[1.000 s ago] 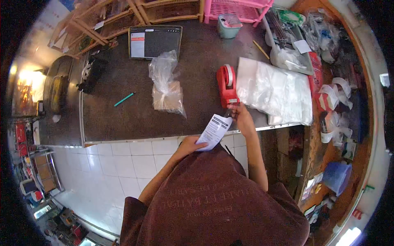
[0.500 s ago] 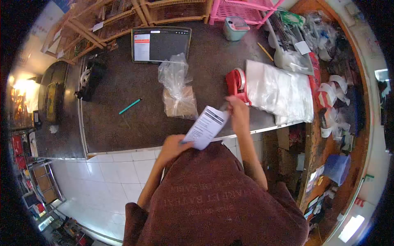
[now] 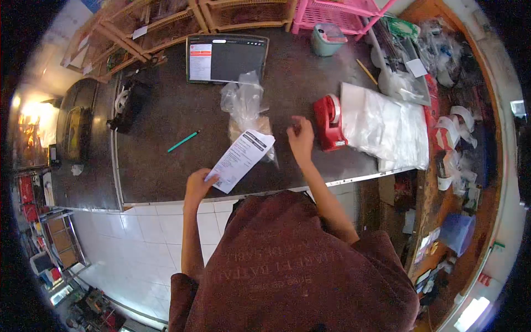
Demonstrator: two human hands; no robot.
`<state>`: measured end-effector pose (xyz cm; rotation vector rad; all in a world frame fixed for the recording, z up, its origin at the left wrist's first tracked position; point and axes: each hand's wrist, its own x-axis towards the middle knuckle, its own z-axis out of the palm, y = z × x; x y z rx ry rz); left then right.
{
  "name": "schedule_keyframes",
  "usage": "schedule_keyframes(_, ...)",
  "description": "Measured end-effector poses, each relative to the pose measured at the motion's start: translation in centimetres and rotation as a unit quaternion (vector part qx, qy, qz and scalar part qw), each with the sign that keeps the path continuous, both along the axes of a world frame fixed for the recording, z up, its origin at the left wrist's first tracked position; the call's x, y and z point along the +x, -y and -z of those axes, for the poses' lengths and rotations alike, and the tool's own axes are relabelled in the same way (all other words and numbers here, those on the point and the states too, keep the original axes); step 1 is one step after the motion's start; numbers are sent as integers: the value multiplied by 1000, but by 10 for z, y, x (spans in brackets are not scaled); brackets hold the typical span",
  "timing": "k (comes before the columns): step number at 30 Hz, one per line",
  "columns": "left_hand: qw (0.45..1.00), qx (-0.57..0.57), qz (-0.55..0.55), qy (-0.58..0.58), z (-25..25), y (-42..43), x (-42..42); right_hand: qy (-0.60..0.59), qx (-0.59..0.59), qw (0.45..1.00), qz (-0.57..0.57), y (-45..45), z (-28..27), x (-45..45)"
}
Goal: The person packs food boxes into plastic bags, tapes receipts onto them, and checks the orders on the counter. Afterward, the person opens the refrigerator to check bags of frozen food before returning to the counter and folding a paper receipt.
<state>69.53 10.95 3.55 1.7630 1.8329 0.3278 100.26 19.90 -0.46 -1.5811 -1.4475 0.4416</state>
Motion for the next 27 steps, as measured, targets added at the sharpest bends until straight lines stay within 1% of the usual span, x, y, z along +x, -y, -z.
schedule_keyframes(1, 992, 77, -23, -98, 5, 6, -2, -23, -8, 1000, -7, 6, -16, 10)
schedule_keyframes(2, 968, 153, -43, -194, 8, 9, -1, -45, -18, 999, -13, 14, -39, 16)
schedule_keyframes(3, 963, 218, -68, -145, -11, 3, 12, -81, -42, 996, -21, 24, -68, 22)
schedule_keyframes(5, 932, 341, -117, -38, -76, -18, 57, -28, -2, 997, 77, 33, -76, 55)
schedule_keyframes(6, 944, 298, -120, 70, -90, -19, 82, -3, 16, 992, 122, 39, -78, 75)
schedule_keyframes(7, 945, 251, -122, 174, -98, -18, 106, 57, 3, 989, 139, 42, -71, 96)
schedule_keyframes(8, 936, 178, -88, 292, -81, -16, 128, 115, -11, 981, 156, 41, -55, 119)
schedule_keyframes(9, 942, 48, -12, 331, -84, -18, 158, 172, -24, 970, 173, 37, -41, 134)
schedule_keyframes(10, 851, -127, 6, 509, -71, -23, 192, 89, -99, 983, 127, 29, -31, 139)
schedule_keyframes(11, 798, -189, 53, 569, -53, -24, 225, 5, -173, 982, 80, 20, -21, 139)
schedule_keyframes(12, 775, -263, 53, 572, -39, -27, 255, -79, -244, 966, 32, 15, -17, 140)
schedule_keyframes(13, 750, -306, 39, 585, -19, -29, 280, -86, -226, 970, 27, 14, -18, 141)
schedule_keyframes(15, 698, -318, -36, 640, 8, -36, 310, -102, -190, 976, 17, 16, -35, 141)
schedule_keyframes(16, 671, -319, -73, 666, 17, -40, 320, -71, -174, 982, 6, 32, -50, 150)
schedule_keyframes(17, 685, -303, -84, 657, 15, -42, 326, -39, -157, 987, -7, 61, -69, 156)
schedule_keyframes(18, 697, -288, -99, 649, 11, -40, 328, -62, -103, 987, -111, 95, -71, 170)
schedule_keyframes(19, 708, -273, -117, 641, 9, -36, 331, -106, -204, 965, -124, 130, -100, 174)
schedule_keyframes(21, 838, -152, -73, 519, 24, -32, 340, -60, -259, 952, -153, 186, -78, 190)
schedule_keyframes(22, 890, -89, -51, 445, 29, -30, 342, -65, -272, 950, -137, 199, -62, 193)
schedule_keyframes(23, 906, -2, -57, 419, 23, -28, 343, -71, -285, 948, -123, 209, -45, 193)
schedule_keyframes(24, 925, 19, -53, 376, 32, -23, 343, -75, -297, 945, -111, 211, -33, 193)
schedule_keyframes(26, 955, 58, -48, 286, 50, -9, 337, 15, -338, 927, -160, 208, -13, 199)
schedule_keyframes(27, 969, 92, -43, 227, 32, -2, 330, 61, -351, 917, -179, 198, -14, 195)
